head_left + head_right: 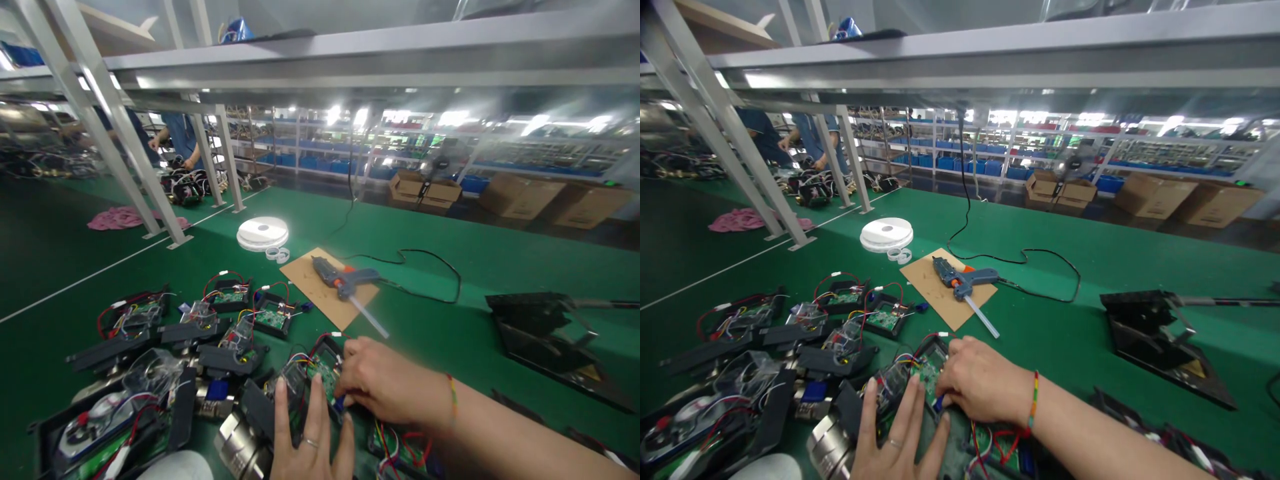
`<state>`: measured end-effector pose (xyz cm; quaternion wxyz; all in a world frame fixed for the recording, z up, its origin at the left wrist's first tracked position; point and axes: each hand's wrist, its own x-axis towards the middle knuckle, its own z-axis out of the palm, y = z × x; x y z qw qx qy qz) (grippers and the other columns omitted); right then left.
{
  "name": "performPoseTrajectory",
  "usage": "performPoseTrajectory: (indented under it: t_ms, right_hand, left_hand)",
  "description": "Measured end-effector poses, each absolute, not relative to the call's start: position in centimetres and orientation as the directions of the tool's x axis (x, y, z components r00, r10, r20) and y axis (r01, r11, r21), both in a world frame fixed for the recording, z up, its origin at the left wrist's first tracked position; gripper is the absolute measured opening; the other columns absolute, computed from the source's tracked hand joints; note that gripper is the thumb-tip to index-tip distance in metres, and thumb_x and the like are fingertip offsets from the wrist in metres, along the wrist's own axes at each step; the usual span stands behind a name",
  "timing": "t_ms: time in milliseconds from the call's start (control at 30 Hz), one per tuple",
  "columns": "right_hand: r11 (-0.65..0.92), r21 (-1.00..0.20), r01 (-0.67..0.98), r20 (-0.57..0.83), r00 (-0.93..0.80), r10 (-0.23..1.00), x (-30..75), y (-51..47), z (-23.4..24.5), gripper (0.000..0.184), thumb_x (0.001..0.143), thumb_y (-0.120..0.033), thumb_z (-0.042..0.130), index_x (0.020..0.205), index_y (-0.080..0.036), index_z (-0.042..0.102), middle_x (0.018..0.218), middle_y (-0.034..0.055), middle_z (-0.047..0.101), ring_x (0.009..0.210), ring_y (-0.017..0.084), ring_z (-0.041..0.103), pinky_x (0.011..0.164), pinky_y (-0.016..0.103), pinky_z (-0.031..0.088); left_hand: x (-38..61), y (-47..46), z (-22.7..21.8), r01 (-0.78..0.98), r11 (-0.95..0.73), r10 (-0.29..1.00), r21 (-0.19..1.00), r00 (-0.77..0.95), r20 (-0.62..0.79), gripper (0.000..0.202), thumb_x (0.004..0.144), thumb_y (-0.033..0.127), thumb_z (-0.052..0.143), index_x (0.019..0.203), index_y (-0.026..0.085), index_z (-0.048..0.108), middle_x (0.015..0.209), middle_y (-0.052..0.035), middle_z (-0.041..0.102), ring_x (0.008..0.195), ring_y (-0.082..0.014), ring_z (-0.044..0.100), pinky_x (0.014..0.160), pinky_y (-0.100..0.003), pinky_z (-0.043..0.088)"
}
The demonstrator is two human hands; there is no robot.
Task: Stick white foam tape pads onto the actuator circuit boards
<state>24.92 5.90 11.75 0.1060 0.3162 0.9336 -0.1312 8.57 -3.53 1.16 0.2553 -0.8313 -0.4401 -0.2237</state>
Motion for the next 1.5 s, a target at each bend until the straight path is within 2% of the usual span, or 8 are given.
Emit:
performPoseTrajectory:
  t_ms: [167,267,467,733,833,1067,1267,1500]
  right_hand:
    - [0.75,-0.215,0.626,-0.311,-0.772,0.555,24.5,6.5,11.9,0.009,0.089,-0.018,0.069,0.085,-0.022,0.076,0.084,0.0029,0.076,0.086,0.022,0.054,0.072,0.035,0.034]
    - [0.746,-0.255,0.615,-0.324,-0.781,0.533,24.7,7.1,11.5,0.004,0.087,-0.021,0.072,0.089,-0.022,0.075,0.084,0.0014,0.075,0.086,0.02,0.054,0.074,0.032,0.036]
    - [0.729,-0.284,0.623,-0.339,-0.776,0.532,24.6,7.9,10.5,0.002,0.088,-0.024,0.073,0.087,-0.023,0.072,0.082,-0.0009,0.073,0.088,0.019,0.055,0.078,0.029,0.036]
    - [0.757,-0.246,0.606,-0.332,-0.786,0.522,23.9,7.7,10.6,0.012,0.081,-0.019,0.073,0.077,-0.021,0.062,0.078,-0.0002,0.07,0.084,0.021,0.052,0.068,0.031,0.029]
    - [0.758,-0.282,0.589,-0.322,-0.802,0.503,24.2,7.8,10.4,0.013,0.081,-0.017,0.074,0.076,-0.021,0.063,0.079,-0.0015,0.07,0.081,0.019,0.051,0.072,0.03,0.032]
    - [0.732,-0.366,0.575,-0.259,-0.818,0.513,25.9,7.3,11.3,0.011,0.086,-0.009,0.069,0.093,-0.017,0.072,0.089,0.0023,0.07,0.094,0.017,0.056,0.084,0.025,0.042]
    - [0.742,-0.287,0.606,-0.208,-0.796,0.569,26.9,6.2,11.4,0.011,0.081,-0.018,0.077,0.089,-0.017,0.071,0.096,0.0046,0.068,0.098,0.021,0.057,0.087,0.033,0.042]
    - [0.819,-0.142,0.556,-0.181,-0.828,0.531,26.6,6.4,10.3,0.008,0.086,-0.026,0.072,0.084,-0.019,0.07,0.096,0.0023,0.067,0.094,0.021,0.053,0.078,0.035,0.038]
  left_hand:
    - [8.4,-2.9,0.6,0.839,-0.497,0.53,-0.221,0.496,0.688,0.022,0.086,0.039,0.062,0.106,0.03,0.061,0.107,-0.0107,0.074,0.119,-0.0328,0.062,0.115,-0.077,0.007]
    - [8.4,-2.6,0.3,0.838,-0.504,0.48,-0.208,0.473,0.739,0.021,0.086,0.038,0.06,0.104,0.028,0.062,0.103,-0.0107,0.075,0.116,-0.032,0.063,0.115,-0.076,0.01]
    - [8.4,-2.7,0.4,0.839,-0.5,0.494,-0.213,0.479,0.726,0.022,0.086,0.038,0.061,0.105,0.028,0.063,0.104,-0.0124,0.075,0.114,-0.0307,0.063,0.116,-0.075,0.009]
    - [8.7,-3.0,0.2,0.843,-0.5,0.508,-0.196,0.469,0.722,0.025,0.086,0.037,0.062,0.11,0.029,0.063,0.104,-0.0118,0.075,0.115,-0.0306,0.063,0.115,-0.075,0.012]
    - [8.6,-3.0,0.4,0.851,-0.486,0.526,-0.197,0.466,0.712,0.028,0.088,0.032,0.057,0.116,0.025,0.062,0.106,-0.0132,0.074,0.114,-0.0287,0.062,0.117,-0.073,0.01]
    - [8.6,-2.6,0.8,0.852,-0.487,0.523,-0.19,0.459,0.719,0.02,0.09,0.028,0.053,0.103,0.021,0.067,0.106,-0.0141,0.074,0.114,-0.0282,0.061,0.118,-0.072,0.008]
    - [8.6,-2.6,0.8,0.853,-0.489,0.534,-0.183,0.459,0.71,0.026,0.093,0.04,0.053,0.101,0.022,0.069,0.105,-0.0148,0.074,0.114,-0.0308,0.062,0.117,-0.073,0.007]
    - [8.9,-2.8,0.6,0.856,-0.489,0.56,-0.169,0.457,0.691,0.034,0.089,0.052,0.059,0.101,0.022,0.069,0.107,-0.0158,0.073,0.115,-0.0323,0.062,0.117,-0.073,0.005]
